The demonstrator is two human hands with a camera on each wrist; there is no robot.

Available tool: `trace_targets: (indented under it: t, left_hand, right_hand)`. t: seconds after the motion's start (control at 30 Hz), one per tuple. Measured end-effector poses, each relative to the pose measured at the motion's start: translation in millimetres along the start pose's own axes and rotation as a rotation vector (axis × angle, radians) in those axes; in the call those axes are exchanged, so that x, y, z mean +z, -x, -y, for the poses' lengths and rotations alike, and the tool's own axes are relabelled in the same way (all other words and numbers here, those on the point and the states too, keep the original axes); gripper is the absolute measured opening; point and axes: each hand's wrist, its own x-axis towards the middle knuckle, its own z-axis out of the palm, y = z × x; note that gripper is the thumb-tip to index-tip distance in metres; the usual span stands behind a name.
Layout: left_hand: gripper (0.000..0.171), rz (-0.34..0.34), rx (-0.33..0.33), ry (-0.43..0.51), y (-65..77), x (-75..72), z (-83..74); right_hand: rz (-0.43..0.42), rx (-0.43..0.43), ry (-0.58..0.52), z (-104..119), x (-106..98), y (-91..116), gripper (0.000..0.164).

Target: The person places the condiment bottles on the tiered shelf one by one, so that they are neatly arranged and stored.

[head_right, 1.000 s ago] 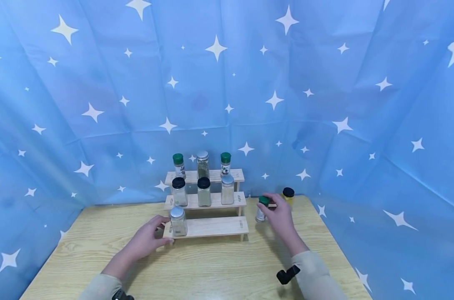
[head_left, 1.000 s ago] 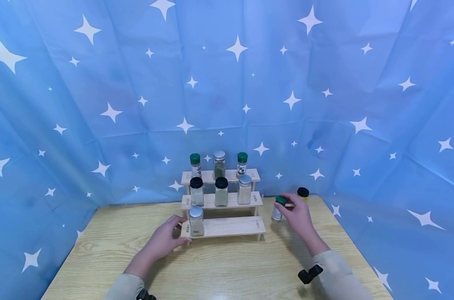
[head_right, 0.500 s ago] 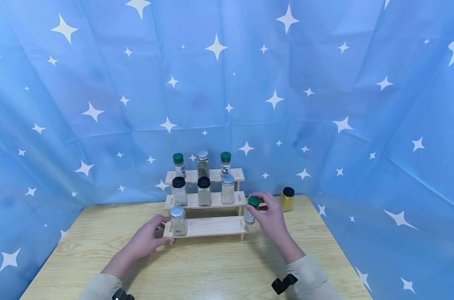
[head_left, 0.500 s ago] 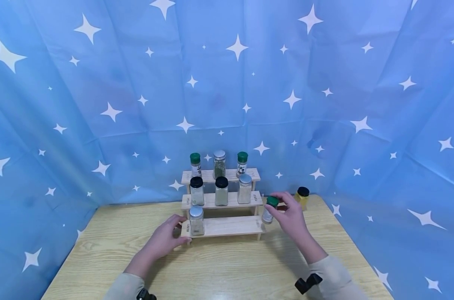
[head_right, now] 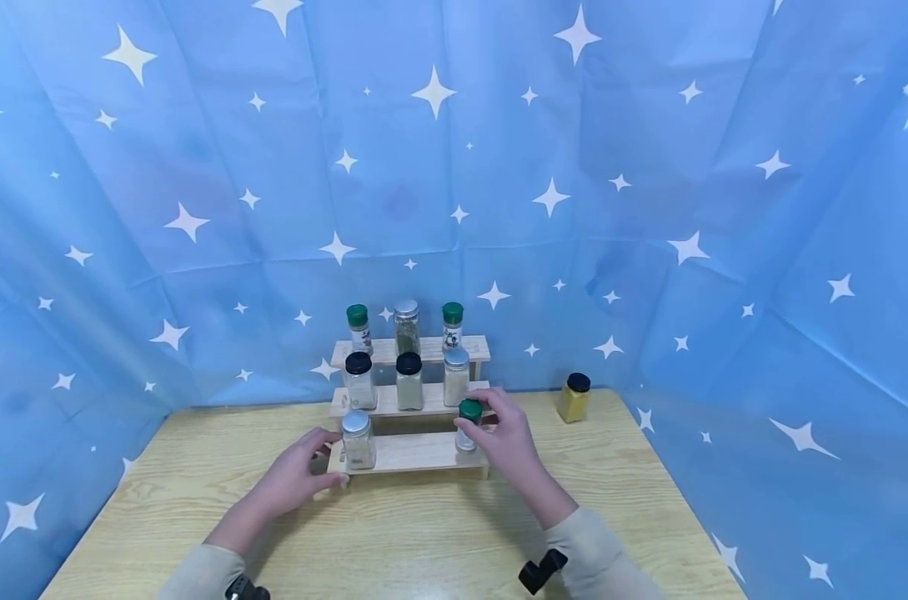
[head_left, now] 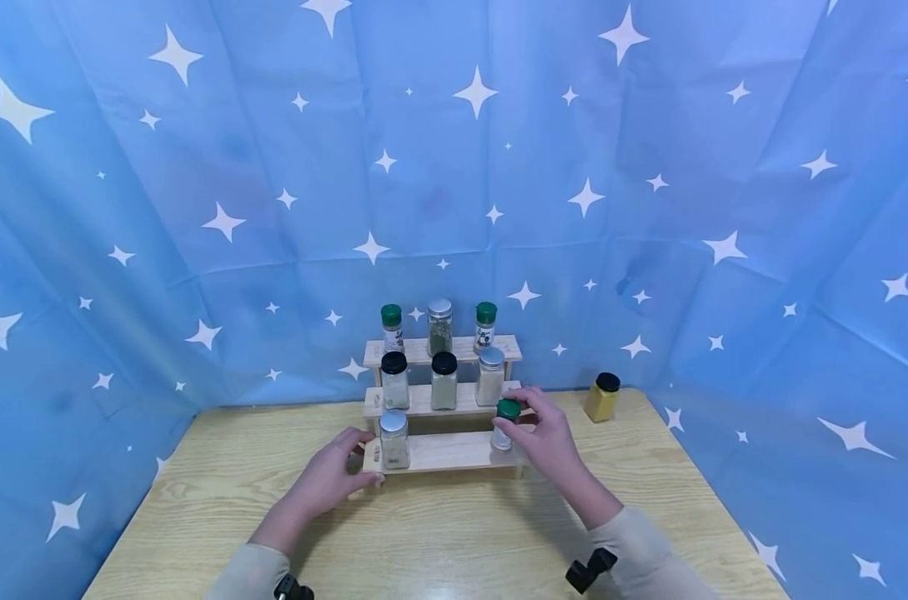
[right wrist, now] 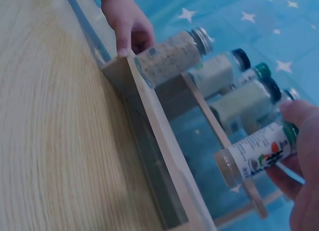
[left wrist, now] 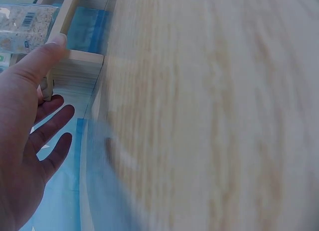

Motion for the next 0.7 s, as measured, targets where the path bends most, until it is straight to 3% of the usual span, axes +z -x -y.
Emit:
trace_targets:
  t: [0.37,0.7]
  left_hand:
    - [0.069,-0.002,-0.002,0.004,0.2,0.3,0.4]
    - [0.069,-0.007,0.046,0.002,1.8,-1.3,-0.3]
  right_hand:
    - [0.063,0.016,-0.048,12.0,36.0,-4.4,0.037]
    - [0.117,0.028,-0.107,19.6,60.5,-8.4,0.038]
